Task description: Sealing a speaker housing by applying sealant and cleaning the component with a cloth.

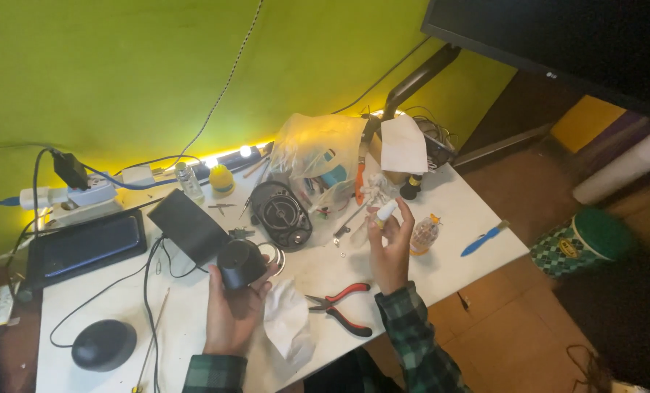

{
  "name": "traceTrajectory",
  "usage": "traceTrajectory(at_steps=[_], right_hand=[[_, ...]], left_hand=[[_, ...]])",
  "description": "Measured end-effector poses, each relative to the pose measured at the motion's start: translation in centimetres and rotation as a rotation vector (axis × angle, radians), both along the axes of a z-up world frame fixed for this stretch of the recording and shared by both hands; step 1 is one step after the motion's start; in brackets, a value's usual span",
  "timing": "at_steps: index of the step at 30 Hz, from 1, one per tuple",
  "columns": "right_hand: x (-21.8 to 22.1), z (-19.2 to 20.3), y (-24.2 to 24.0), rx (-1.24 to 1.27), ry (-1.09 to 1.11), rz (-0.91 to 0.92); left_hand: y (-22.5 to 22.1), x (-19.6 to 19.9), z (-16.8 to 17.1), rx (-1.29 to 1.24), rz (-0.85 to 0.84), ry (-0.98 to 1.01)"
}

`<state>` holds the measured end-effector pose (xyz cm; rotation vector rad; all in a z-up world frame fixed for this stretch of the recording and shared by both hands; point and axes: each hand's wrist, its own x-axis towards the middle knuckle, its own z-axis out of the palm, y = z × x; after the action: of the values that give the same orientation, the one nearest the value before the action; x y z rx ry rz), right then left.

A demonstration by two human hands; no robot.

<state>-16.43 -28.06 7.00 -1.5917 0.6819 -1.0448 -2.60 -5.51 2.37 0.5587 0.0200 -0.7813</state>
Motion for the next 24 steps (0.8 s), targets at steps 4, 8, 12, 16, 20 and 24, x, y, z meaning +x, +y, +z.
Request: traceTrajectory(at_steps=[4, 8, 12, 16, 20, 24], right_hand=[[0.0, 1.1, 3.1, 0.367, -0.395, 0.29], [0.2, 1.3, 6.4, 0.554, -0.663, 0.767], [0.8, 2.7, 9.8, 0.749, -0.645, 1.087], [2.0, 2.9, 13.6, 0.912, -0.683, 1.25], [3.3, 2.6, 17.4, 0.634, -0.521, 1.13], [4.0, 1.5, 19.1, 0.135, -0.145, 0.742]], left_hand=[[2.1, 1.3, -0.3, 0.01, 0.064, -0.038], [4.2, 1.5, 0.1, 0.068, 0.128, -0.01], [5.8, 1.7, 0.2, 0.038, 0.171, -0.068], [6.8, 1.2, 0.0, 0.032, 0.218, -0.067], [6.8, 0.8, 0.3, -0.037, 0.176, -0.083], [6.7, 1.0, 0.0, -0.121, 0.14, -0.022]])
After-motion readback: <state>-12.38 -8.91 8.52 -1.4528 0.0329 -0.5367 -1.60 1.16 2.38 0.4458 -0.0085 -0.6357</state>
